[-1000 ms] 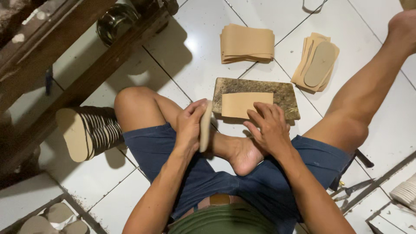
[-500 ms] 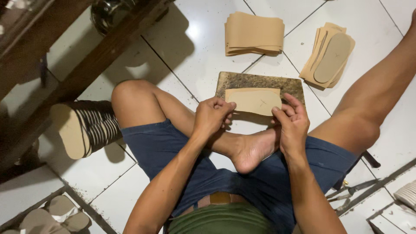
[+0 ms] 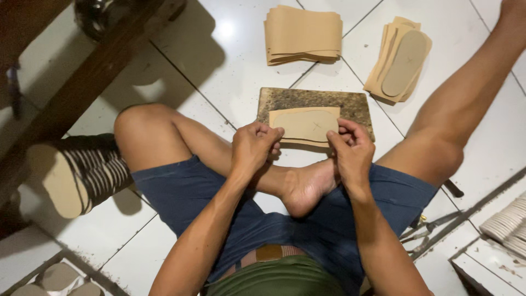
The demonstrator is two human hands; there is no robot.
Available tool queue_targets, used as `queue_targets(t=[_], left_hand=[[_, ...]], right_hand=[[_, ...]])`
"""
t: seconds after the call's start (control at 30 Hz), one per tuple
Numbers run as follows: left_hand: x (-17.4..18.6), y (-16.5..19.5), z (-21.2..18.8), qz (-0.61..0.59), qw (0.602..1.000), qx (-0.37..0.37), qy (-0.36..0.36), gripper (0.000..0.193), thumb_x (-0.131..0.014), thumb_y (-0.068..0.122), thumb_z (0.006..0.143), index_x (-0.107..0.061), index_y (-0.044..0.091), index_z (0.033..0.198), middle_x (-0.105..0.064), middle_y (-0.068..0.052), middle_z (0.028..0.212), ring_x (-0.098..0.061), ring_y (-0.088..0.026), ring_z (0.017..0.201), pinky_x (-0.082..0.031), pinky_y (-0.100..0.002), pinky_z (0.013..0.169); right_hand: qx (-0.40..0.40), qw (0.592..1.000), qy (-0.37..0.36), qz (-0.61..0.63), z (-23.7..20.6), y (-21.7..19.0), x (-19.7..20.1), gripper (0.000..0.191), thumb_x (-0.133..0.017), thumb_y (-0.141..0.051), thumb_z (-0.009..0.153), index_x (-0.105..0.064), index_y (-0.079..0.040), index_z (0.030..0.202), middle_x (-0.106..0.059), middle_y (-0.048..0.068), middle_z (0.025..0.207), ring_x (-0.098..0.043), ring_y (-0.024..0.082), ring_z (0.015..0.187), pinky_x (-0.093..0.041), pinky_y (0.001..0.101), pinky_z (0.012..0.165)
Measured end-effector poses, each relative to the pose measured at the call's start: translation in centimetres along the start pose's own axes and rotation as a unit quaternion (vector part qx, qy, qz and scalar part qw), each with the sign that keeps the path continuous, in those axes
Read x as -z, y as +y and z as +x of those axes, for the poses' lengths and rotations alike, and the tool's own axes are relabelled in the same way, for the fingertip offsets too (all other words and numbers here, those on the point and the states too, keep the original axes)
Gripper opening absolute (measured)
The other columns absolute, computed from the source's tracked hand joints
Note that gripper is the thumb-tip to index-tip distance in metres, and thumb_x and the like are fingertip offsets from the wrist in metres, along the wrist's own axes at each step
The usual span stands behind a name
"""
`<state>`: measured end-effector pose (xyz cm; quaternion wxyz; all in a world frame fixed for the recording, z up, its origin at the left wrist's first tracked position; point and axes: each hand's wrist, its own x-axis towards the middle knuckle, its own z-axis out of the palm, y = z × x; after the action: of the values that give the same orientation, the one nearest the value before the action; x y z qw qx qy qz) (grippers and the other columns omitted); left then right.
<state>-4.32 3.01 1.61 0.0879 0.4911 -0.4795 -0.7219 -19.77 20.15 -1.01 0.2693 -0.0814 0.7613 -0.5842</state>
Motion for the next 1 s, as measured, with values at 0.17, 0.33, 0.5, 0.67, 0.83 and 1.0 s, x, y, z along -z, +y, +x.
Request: queue_targets(t=[0.17,0.33,0.5,0.67,0.83,1.0], left_hand=[[0.0,0.3,-0.2,0.105,0.994,-0.038,0.016,0.028,-0.076,0.024,0.087,-0.066,-0.001,0.078,-0.067,-0.009,0.059,-0.062,-0.015,0.048,-0.051,-0.031,0.044],[0.2,0.2,0.0,0.332,0.926,-0.164,0.075,0.041,-0.075,0.04,0.085,-0.068,0.001,0.072,-0.067,-0.017,0.062,-0.066,-0.031,0.056,-0.052,-0.044,0.056],[0.1,-1.8,-2.0,0.308,0.934,-0.177,-0.027,0.038,-0.067,0.039,0.093,-0.077,0.004,0.084,-0.069,-0.02,0.071,-0.072,-0.033,0.068,-0.053,-0.044,0.061],[-0.1,-3.7,-4.1,0.206,0.963,-0.135,-0.111,0.028,-0.069,0.026,0.096,-0.076,-0.002,0.096,-0.073,-0.016,0.078,-0.07,-0.017,0.072,-0.054,-0.033,0.064],[0.2,-3.5,-4.5,-0.181,0.976,-0.083,-0.085,0.023,-0.073,0.014,0.094,-0.072,-0.003,0.109,-0.075,-0.005,0.089,-0.066,-0.007,0.077,-0.053,-0.022,0.068],[0.8,-3.7,-6.0,-0.157,0.975,-0.068,-0.144,0.02,-0.074,0.011,0.095,-0.072,-0.004,0.108,-0.075,-0.005,0.088,-0.063,-0.007,0.074,-0.051,-0.022,0.067]], right_hand=[[0.154,0.965,0.005,-0.211,-0.4,-0.9,0.2,0.035,-0.084,-0.009,0.089,-0.071,0.0,0.12,-0.063,0.01,0.108,-0.06,0.017,0.087,-0.053,0.0288,0.077],[0.331,0.864,-0.032,-0.378,-1.0,-3.6,-0.9,0.058,-0.077,-0.01,0.09,-0.057,-0.003,0.144,-0.058,0.019,0.139,-0.056,0.038,0.129,-0.046,0.046,0.11],[0.437,0.736,-0.155,-0.493,-1.6,-5.5,-3.0,0.077,-0.08,-0.038,0.072,-0.056,-0.007,0.139,-0.049,0.024,0.145,-0.042,0.042,0.134,-0.027,0.0575,0.109],[0.331,0.81,-0.185,-0.448,-4.1,-6.0,-1.4,0.049,-0.067,-0.019,0.09,-0.061,-0.008,0.137,-0.063,0.017,0.135,-0.059,0.034,0.125,-0.043,0.0433,0.107],[-0.035,0.932,-0.301,-0.198,-6.4,-6.0,1.0,0.028,-0.069,-0.019,0.098,-0.076,-0.002,0.119,-0.065,0.007,0.085,-0.059,0.014,0.073,-0.048,0.0274,0.062],[-0.063,0.982,-0.178,-0.019,-6.4,-5.2,1.2,0.021,-0.072,-0.013,0.095,-0.073,0.003,0.108,-0.069,0.001,0.085,-0.06,0.006,0.074,-0.049,0.0219,0.066]])
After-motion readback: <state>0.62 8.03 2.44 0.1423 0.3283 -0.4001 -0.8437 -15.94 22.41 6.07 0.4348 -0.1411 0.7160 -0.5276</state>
